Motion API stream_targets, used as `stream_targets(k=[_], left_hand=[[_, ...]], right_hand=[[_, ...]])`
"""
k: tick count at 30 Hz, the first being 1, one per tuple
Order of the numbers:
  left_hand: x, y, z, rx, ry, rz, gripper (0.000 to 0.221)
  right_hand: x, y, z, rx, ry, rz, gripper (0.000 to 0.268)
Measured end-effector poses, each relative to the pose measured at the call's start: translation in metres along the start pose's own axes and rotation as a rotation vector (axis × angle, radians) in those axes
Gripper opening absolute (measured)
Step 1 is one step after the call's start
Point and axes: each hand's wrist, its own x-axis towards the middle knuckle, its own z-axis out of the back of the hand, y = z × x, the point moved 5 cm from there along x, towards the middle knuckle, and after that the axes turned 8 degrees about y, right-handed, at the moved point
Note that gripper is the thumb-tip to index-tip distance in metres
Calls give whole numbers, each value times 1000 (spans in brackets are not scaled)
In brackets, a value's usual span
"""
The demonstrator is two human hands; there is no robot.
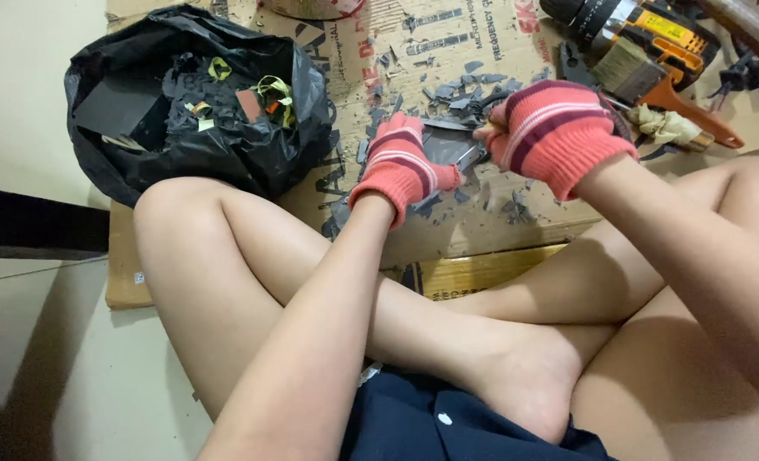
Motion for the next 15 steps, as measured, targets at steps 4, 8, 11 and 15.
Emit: stream_targets(k=[4,8,11,15], left_hand=[[3,3,-4,-4,-47,-31,92],[7,5,-11,55,-29,-6,101],[-5,-6,-3,72,-39,-22,94],[1,5,-26,115,-283,-144,95]], right_hand=[[6,-5,-4,-50,-67,-9,30],[12,-7,-9,76,-96,135,41],[13,1,18,1,-26,138,33],[37,-16,60,-156,7,48,46]])
